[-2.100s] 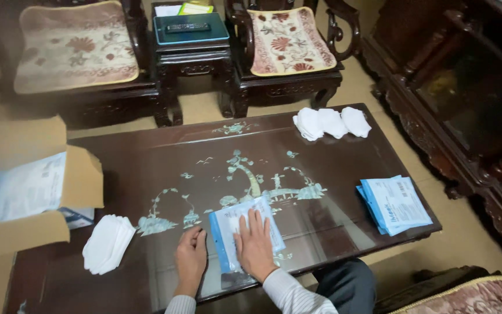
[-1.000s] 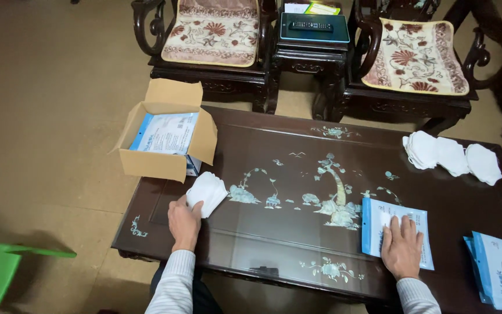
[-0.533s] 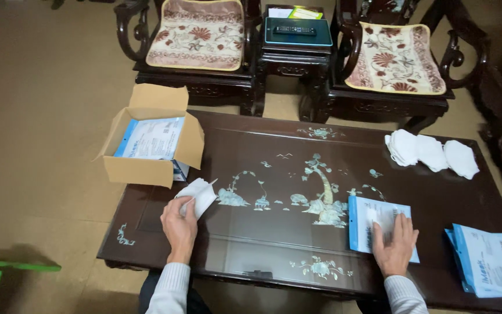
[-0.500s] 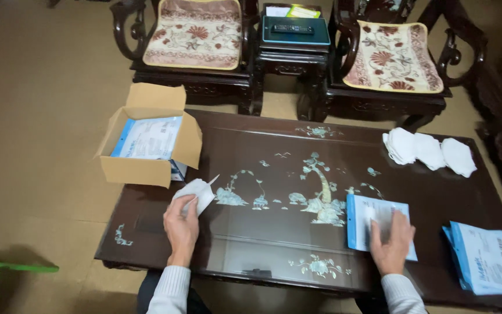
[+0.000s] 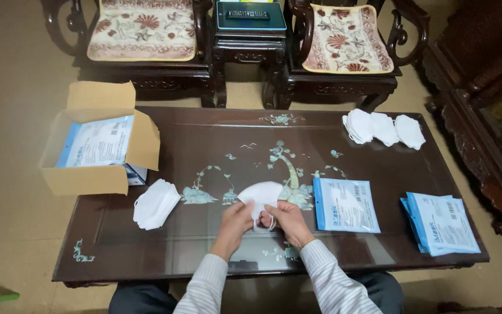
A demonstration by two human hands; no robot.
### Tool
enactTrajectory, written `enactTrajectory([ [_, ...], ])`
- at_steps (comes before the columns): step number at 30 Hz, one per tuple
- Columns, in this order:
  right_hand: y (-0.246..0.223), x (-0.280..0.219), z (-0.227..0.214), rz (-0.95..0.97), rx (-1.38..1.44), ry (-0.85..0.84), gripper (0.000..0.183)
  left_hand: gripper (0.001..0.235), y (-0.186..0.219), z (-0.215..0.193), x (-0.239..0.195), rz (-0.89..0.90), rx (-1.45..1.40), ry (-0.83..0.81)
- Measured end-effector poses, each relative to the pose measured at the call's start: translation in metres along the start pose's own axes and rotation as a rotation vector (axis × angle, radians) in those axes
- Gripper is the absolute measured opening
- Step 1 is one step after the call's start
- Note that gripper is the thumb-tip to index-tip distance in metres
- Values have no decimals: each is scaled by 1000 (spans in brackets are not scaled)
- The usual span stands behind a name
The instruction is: Packaging individual face masks into blue plastic bags
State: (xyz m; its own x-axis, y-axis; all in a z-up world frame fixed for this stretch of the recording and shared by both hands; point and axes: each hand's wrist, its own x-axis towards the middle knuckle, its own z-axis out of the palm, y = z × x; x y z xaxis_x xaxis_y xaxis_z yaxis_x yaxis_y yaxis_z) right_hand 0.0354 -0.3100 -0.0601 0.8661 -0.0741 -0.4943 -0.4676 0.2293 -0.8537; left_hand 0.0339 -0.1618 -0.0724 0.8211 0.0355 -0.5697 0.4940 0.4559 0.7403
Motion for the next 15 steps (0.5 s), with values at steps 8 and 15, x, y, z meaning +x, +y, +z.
enactTrajectory([
  [8, -12, -4, -7, 112, 82, -21, 24, 30, -15, -3, 12, -84, 47, 21],
  [15, 2, 2, -11, 25, 38, -40, 22, 26, -2, -4, 0, -99, 11, 1],
])
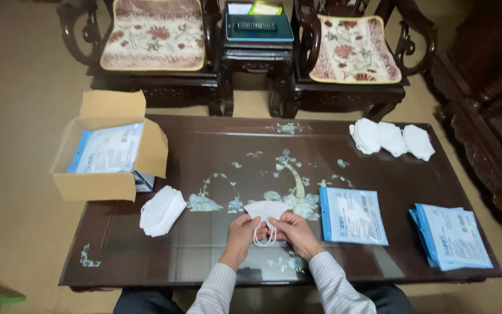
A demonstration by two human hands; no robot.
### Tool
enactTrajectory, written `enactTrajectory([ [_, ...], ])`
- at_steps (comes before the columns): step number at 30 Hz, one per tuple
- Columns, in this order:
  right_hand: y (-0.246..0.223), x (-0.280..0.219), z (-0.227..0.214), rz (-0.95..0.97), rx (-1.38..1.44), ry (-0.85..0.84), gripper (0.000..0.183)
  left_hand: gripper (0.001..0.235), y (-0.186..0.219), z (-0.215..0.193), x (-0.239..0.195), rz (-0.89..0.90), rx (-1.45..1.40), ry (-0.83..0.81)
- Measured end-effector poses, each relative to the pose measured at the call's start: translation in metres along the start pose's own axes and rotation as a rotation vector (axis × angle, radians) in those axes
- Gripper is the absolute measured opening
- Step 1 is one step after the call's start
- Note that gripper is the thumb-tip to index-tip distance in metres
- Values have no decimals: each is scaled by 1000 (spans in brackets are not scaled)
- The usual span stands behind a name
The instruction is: Packaging individual face masks into blue plastic bags
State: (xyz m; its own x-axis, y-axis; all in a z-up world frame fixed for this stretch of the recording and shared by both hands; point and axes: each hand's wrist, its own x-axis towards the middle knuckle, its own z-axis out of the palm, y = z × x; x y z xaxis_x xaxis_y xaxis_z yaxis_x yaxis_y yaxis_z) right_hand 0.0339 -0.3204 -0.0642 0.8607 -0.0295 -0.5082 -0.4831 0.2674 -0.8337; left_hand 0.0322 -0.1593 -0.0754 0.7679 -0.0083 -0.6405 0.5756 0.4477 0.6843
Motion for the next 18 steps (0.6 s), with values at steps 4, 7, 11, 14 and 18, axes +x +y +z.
enactTrajectory([
  [4, 8, 0, -4, -47, 19, -9, 14, 28, -5, -3, 1, 15, -52, -33],
  [7, 1, -5, 0, -46, 8, -21, 11, 24, 4, -1, -9, 31, -23, -66],
  [11, 9, 3, -13, -24, 3, -66, 10, 22, 7, -2, -14, 46, -19, -71],
  [14, -6, -9, -11, 9, 16, -77, 13, 19, 7, -3, -15, 38, -25, -51],
  [18, 9, 15, -29, 86, 39, -120, 26, 14, -15, -16, 11, 77, 31, -50],
])
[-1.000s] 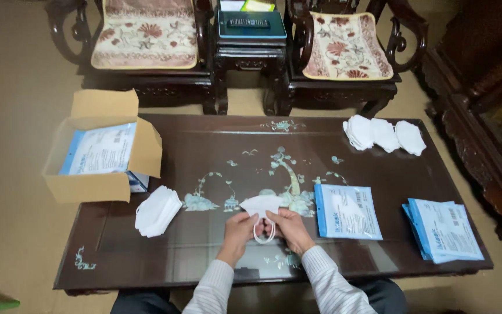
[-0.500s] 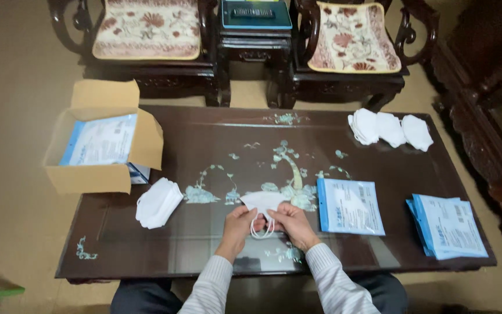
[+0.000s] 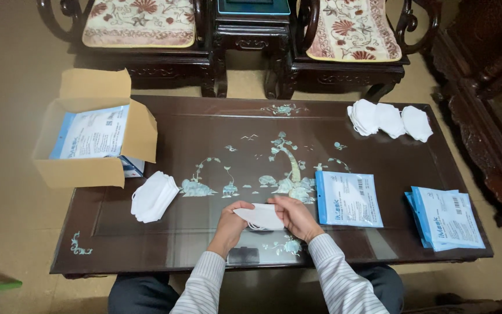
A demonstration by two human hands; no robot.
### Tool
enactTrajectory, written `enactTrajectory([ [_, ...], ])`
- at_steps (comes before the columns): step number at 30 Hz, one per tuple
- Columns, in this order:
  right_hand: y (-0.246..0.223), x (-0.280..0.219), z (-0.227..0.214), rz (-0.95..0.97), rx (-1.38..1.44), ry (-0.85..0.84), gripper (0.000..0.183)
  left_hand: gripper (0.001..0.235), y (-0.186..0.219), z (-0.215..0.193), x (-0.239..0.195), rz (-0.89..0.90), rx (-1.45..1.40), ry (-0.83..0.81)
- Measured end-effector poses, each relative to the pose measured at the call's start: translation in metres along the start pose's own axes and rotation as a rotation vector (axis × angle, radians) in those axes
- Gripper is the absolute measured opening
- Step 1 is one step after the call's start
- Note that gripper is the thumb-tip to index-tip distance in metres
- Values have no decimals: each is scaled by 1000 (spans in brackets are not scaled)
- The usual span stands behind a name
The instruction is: Packaging individual face masks into blue plastic bags
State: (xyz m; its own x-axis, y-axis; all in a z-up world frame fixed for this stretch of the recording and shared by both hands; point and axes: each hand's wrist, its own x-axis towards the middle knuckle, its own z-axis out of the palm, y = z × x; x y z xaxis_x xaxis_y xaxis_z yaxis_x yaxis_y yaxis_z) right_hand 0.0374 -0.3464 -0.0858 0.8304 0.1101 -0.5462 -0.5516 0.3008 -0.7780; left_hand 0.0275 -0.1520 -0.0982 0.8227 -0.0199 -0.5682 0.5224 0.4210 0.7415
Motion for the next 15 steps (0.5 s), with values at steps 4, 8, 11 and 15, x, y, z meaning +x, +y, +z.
enactTrajectory([
  [4, -7, -8, 24, -29, -114, 129, 24, 45, 13, 0, -9, -62, -295, -140],
  [8, 18, 12, 25, -38, -71, 279, 24, 66, 26, 28, -33, -150, -458, -132],
  [11, 18, 7, 20, -125, -83, 356, 25, 46, -2, 28, -8, -77, -294, 3],
  [15, -26, -26, -23, -659, -823, 673, 19, 45, -9, 29, -2, -89, -150, 95],
])
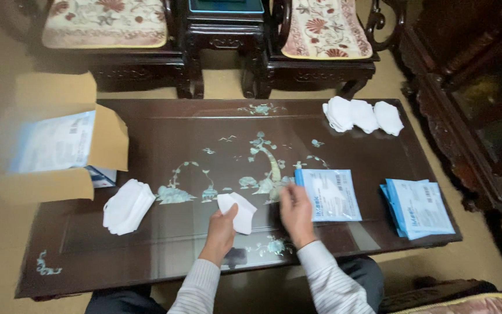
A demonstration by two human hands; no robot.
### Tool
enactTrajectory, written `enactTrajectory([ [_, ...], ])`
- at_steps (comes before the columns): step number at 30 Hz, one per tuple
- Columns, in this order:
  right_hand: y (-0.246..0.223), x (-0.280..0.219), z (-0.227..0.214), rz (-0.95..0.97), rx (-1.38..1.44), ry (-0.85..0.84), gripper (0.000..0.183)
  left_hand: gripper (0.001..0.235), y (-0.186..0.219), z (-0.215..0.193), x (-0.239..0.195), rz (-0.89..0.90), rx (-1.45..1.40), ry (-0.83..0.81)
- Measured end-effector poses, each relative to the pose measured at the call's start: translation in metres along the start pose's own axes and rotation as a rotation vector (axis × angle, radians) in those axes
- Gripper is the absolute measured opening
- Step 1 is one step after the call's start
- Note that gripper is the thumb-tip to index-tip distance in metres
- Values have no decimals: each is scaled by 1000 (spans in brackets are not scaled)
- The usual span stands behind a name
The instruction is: Packaging individual face masks into blue plastic bags
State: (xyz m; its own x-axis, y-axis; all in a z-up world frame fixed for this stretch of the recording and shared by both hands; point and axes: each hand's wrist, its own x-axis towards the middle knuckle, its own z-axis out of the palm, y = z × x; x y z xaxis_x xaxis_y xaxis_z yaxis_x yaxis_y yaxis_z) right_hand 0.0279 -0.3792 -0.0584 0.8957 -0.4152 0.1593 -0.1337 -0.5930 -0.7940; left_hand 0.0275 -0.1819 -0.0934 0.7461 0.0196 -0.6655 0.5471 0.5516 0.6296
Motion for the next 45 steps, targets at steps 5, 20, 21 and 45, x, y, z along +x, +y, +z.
enactTrajectory([
  [5, 65, 31, -46, -216, -423, 153, 31, 42, 8, 6, -9, 1, 32, 36],
  [20, 54, -23, 7, -522, -559, -65, 10, 47, 14, 14, -34, -102, 38, -189],
  [21, 54, -30, 17, -532, -507, -109, 14, 48, 11, 14, -31, -83, 109, -194],
  [45, 11, -28, 21, -561, -382, -280, 55, 60, 51, 48, -78, 15, 378, -191],
])
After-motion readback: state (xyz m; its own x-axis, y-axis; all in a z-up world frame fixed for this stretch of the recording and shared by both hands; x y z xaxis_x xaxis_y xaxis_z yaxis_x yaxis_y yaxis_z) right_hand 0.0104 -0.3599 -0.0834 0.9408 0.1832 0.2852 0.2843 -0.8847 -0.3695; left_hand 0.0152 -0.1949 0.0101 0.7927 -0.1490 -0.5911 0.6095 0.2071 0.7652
